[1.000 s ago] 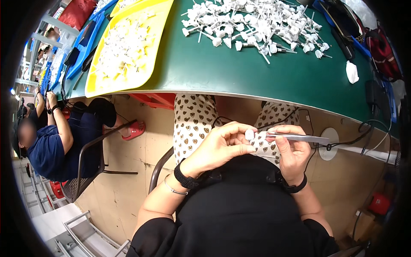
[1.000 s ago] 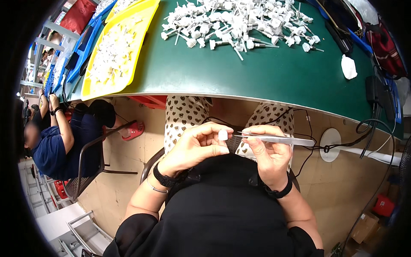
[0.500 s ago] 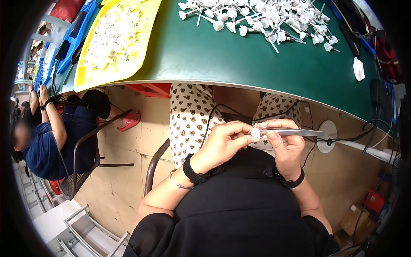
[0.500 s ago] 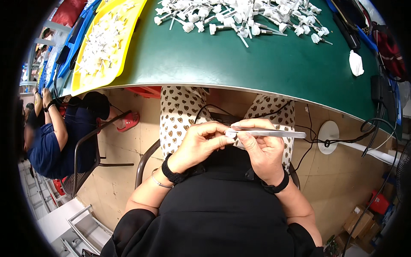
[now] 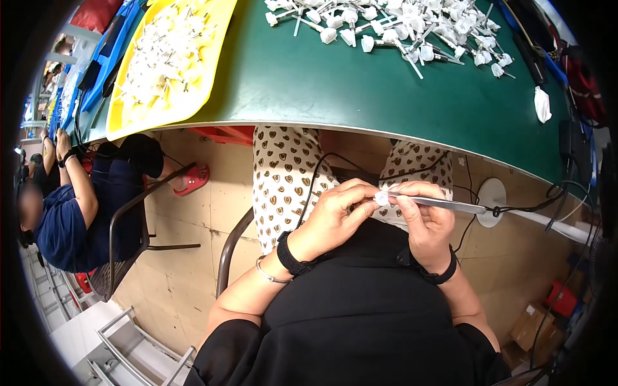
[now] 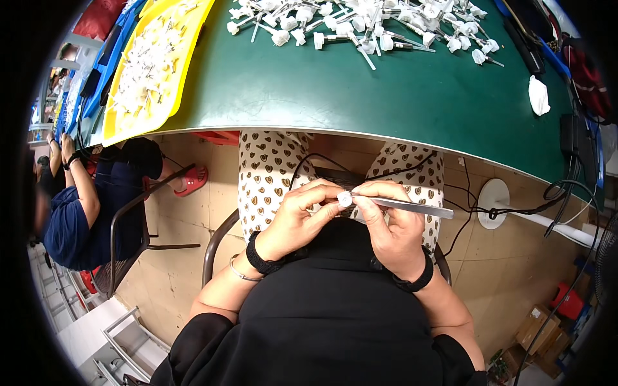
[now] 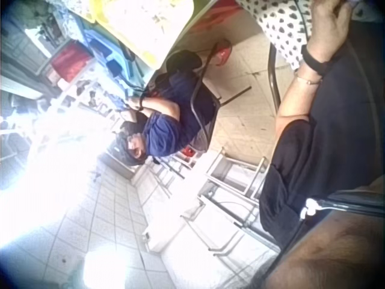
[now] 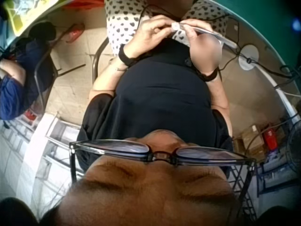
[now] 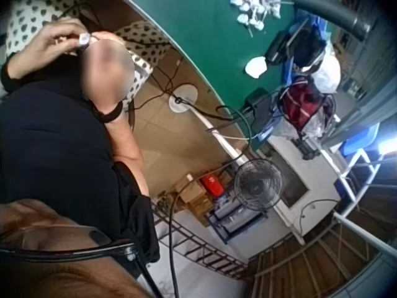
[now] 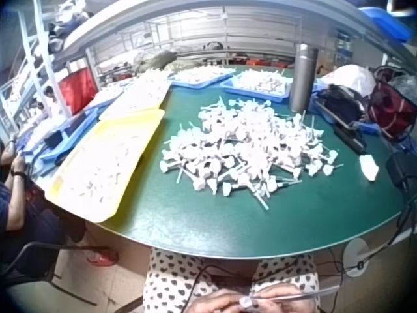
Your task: The person sits at a green workbench and repeatedly picks up small white plastic components from a pile. Using a metal tool, they manipulate each component individually before placing it back on the table. The process is repetitive and involves handling the items one at a time.
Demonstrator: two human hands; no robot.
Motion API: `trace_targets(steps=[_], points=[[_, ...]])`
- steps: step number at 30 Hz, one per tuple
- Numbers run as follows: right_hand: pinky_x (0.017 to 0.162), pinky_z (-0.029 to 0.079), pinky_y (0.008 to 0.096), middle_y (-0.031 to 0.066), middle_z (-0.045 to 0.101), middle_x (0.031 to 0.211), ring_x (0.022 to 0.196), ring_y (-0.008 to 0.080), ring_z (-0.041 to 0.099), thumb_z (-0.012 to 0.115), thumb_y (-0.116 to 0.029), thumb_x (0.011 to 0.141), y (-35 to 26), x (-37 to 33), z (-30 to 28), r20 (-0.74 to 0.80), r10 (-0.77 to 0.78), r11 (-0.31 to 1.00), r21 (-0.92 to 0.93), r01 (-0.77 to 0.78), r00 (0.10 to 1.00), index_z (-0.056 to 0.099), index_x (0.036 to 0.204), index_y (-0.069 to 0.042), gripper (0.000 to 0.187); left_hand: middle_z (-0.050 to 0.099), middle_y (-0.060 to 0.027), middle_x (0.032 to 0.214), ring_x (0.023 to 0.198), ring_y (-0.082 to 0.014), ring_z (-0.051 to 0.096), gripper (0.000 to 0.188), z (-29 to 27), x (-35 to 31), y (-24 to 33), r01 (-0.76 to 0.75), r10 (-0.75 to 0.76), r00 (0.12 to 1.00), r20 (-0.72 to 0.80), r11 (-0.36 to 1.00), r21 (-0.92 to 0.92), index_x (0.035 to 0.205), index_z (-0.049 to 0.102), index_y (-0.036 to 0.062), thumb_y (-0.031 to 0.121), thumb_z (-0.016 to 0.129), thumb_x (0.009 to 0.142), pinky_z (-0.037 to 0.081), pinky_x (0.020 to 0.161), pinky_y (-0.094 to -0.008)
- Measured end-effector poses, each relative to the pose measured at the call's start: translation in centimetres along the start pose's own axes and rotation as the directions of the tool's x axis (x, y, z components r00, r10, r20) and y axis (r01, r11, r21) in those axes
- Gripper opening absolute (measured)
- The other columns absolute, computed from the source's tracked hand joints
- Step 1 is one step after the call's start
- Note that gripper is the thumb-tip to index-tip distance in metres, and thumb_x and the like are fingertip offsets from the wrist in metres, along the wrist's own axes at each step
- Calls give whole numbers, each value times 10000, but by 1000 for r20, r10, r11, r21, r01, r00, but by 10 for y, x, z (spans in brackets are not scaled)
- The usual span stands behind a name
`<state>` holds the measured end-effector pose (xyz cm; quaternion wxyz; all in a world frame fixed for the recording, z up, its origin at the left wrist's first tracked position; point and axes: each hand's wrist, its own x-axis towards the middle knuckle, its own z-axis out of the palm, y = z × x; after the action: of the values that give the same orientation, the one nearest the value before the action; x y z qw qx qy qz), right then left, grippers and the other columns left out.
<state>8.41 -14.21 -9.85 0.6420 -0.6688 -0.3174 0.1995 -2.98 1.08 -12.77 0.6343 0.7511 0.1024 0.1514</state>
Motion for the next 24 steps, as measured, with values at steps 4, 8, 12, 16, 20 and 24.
trace_targets(steps=[4, 8, 12, 16, 20, 24], points=[[731, 543, 252, 107, 698, 1013, 839, 127, 669, 668, 11, 975, 0, 0, 2, 2, -6, 1000, 16, 6, 1000, 646, 1079, 33, 109, 728, -134, 1003, 880, -230, 698, 170, -1, 0, 0, -26, 26, 1000, 2, 999, 34, 1072, 711, -14, -29, 712, 902, 553, 744, -318], [741, 549, 249, 111, 695, 1019, 855, 130, 676, 661, 18, 978, -2, 0, 3, 4, 6, 1000, 31, -6, 1000, 639, 1090, 33, 115, 724, -142, 1005, 900, -252, 705, 172, 0, -1, 0, -67, 67, 998, -8, 996, 57, 1064, 707, -24, -39, 709, 892, 563, 771, -333], [740, 556, 248, 108, 699, 1004, 860, 130, 684, 666, 17, 976, -1, 0, 0, 28, -2, 999, -33, 2, 1000, 642, 1080, 35, 109, 723, -144, 1008, 908, -258, 707, 172, 0, -1, 0, -64, 64, 998, -7, 996, 63, 1061, 705, -27, -42, 709, 889, 565, 781, -337], [720, 556, 249, 105, 704, 987, 825, 125, 679, 670, 15, 974, -1, 0, 1, 26, 0, 999, -48, 1, 1000, 647, 1073, 35, 104, 722, -141, 1006, 905, -255, 706, 175, -1, -2, 0, -70, 71, 997, -8, 996, 61, 1067, 705, -25, -39, 710, 893, 563, 777, -335], [699, 549, 247, 100, 709, 970, 795, 118, 671, 672, 12, 974, -2, 1, 2, 15, -7, 999, -39, 7, 1000, 650, 1068, 32, 99, 722, -139, 1006, 901, -250, 705, 176, -1, -2, 1, -68, 68, 998, 0, 996, 57, 1072, 705, -22, -37, 709, 897, 560, 770, -329], [690, 541, 245, 91, 709, 938, 787, 115, 668, 677, 10, 969, -2, 2, 2, 11, -10, 998, -68, 11, 1000, 661, 1049, 25, 84, 721, -136, 1006, 900, -244, 704, 173, 0, -2, -1, -67, 68, 998, -3, 996, 50, 1073, 705, -20, -36, 707, 901, 558, 765, -323]])
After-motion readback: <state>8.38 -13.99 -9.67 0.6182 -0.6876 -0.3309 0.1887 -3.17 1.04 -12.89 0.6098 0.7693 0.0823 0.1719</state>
